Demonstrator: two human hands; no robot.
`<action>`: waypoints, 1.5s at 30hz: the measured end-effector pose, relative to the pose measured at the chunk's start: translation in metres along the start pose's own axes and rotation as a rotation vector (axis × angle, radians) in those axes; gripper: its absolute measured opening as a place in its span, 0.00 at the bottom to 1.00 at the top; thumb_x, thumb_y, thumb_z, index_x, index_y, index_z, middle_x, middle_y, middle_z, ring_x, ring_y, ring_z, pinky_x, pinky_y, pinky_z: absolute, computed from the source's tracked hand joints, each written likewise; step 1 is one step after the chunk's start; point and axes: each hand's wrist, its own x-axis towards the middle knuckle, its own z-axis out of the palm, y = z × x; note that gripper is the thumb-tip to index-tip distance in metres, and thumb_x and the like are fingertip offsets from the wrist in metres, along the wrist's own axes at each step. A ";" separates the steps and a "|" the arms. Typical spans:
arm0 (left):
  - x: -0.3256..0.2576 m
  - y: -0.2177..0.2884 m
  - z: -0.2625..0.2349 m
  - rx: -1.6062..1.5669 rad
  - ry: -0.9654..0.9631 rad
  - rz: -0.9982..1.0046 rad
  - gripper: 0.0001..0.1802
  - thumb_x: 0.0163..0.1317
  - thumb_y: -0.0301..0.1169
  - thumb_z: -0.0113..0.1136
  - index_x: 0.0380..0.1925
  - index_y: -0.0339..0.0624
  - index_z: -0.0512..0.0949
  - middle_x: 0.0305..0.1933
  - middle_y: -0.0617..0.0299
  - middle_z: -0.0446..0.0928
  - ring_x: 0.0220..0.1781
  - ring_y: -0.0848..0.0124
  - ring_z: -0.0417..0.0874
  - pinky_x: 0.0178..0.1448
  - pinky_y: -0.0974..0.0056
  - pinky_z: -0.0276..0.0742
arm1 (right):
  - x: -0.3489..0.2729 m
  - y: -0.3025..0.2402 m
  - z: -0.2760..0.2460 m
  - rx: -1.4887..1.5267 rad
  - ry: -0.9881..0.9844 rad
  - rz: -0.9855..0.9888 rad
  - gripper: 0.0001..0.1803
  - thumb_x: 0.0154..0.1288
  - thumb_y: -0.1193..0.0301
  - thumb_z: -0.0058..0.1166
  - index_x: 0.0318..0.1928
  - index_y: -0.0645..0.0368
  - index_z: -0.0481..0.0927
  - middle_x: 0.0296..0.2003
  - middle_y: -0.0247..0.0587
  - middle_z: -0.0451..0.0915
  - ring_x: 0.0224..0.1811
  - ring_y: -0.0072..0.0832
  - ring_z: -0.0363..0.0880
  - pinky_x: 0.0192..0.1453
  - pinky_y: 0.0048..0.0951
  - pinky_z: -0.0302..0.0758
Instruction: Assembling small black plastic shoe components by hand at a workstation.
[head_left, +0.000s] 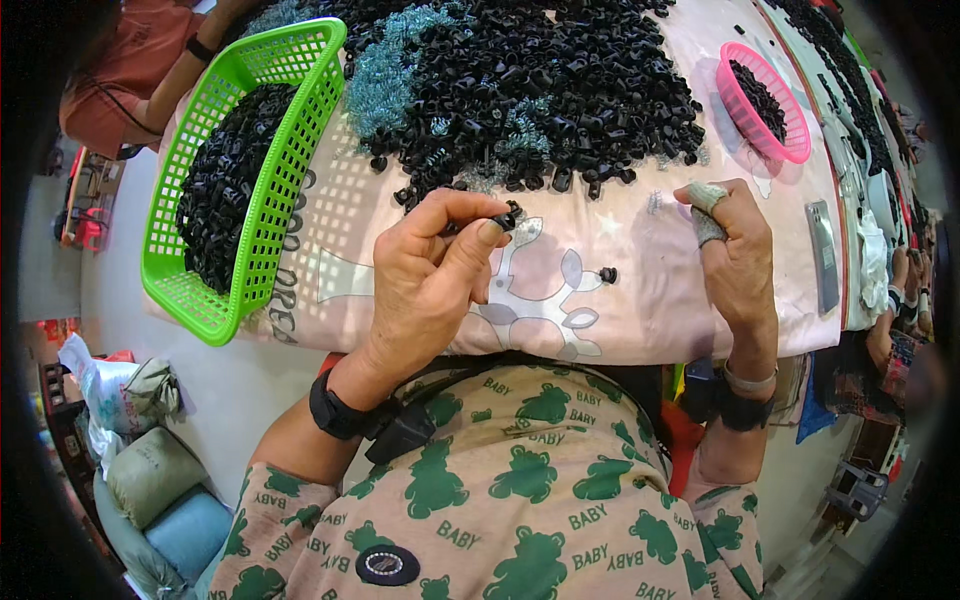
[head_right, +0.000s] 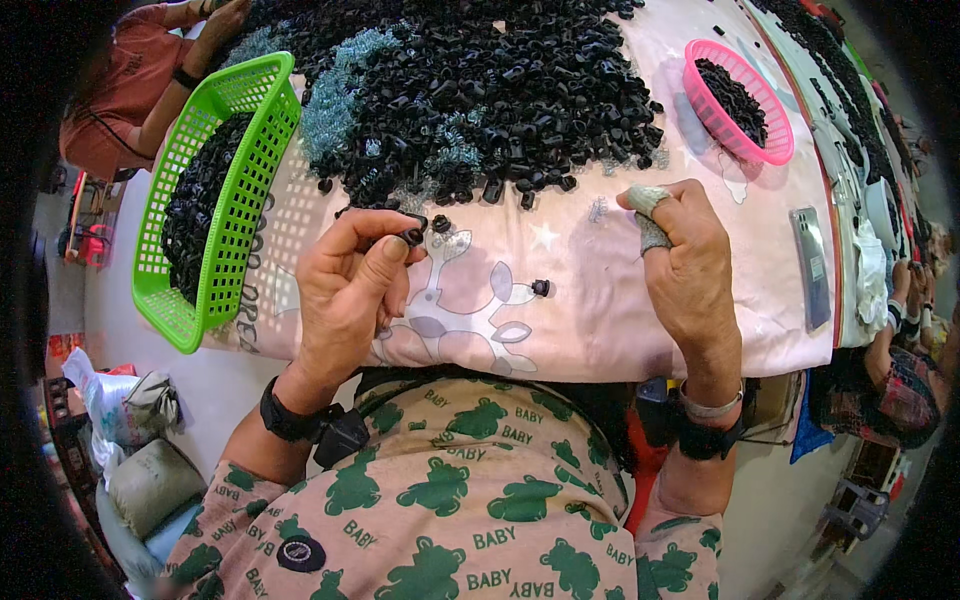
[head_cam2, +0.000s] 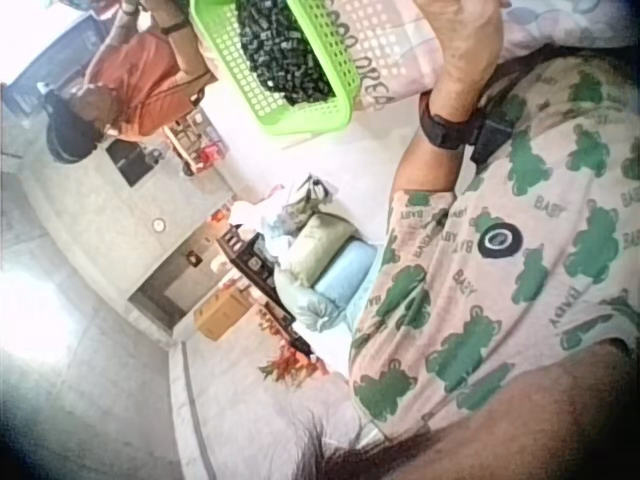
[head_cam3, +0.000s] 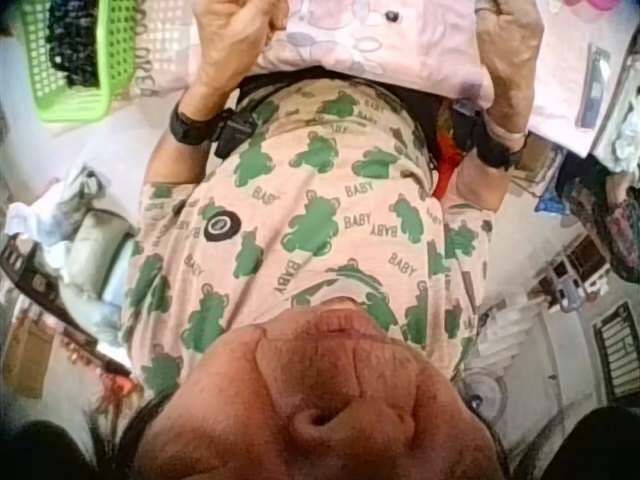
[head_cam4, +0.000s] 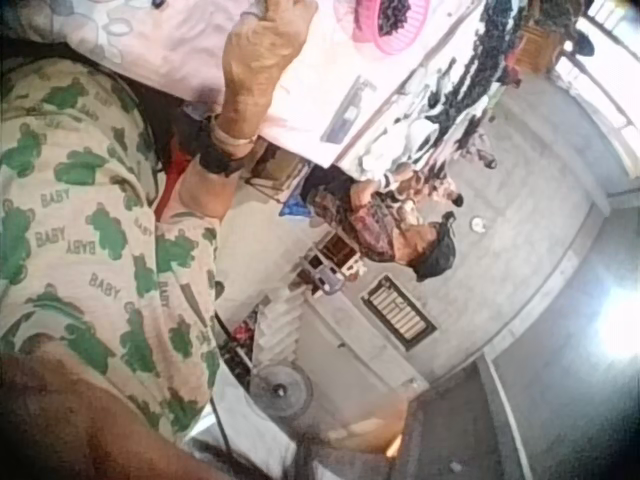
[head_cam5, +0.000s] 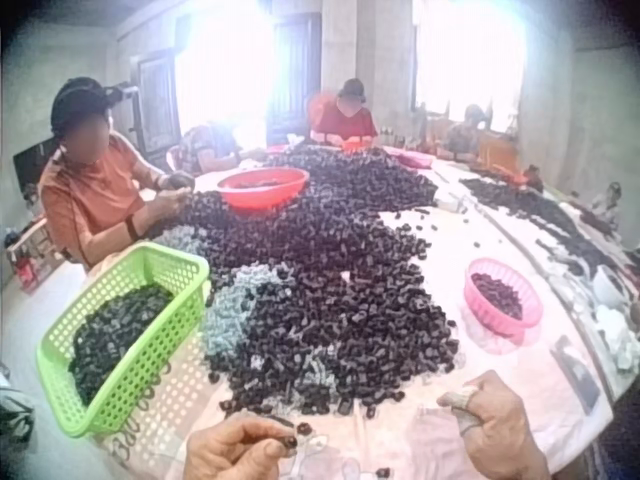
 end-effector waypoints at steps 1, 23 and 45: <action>0.001 0.000 0.000 0.001 -0.002 0.007 0.09 0.66 0.26 0.54 0.43 0.32 0.74 0.28 0.63 0.77 0.20 0.85 0.69 0.23 0.78 0.65 | 0.000 -0.002 0.000 0.015 -0.022 -0.026 0.15 0.56 0.86 0.46 0.42 0.64 0.81 0.35 0.46 0.73 0.37 0.35 0.76 0.43 0.26 0.71; 0.005 0.001 -0.001 -0.092 -0.081 -0.075 0.08 0.65 0.23 0.53 0.42 0.31 0.75 0.29 0.64 0.73 0.19 0.84 0.69 0.21 0.78 0.62 | 0.010 -0.011 0.010 -0.371 -0.022 -0.162 0.18 0.45 0.86 0.53 0.39 0.59 0.81 0.42 0.42 0.73 0.36 0.37 0.73 0.37 0.32 0.73; 0.025 0.015 0.010 -0.183 -0.307 -0.420 0.11 0.63 0.25 0.56 0.43 0.30 0.76 0.31 0.55 0.79 0.19 0.81 0.71 0.24 0.77 0.68 | -0.001 -0.049 0.031 0.513 -0.104 -0.154 0.13 0.48 0.85 0.59 0.36 0.62 0.76 0.31 0.41 0.78 0.33 0.32 0.79 0.38 0.27 0.75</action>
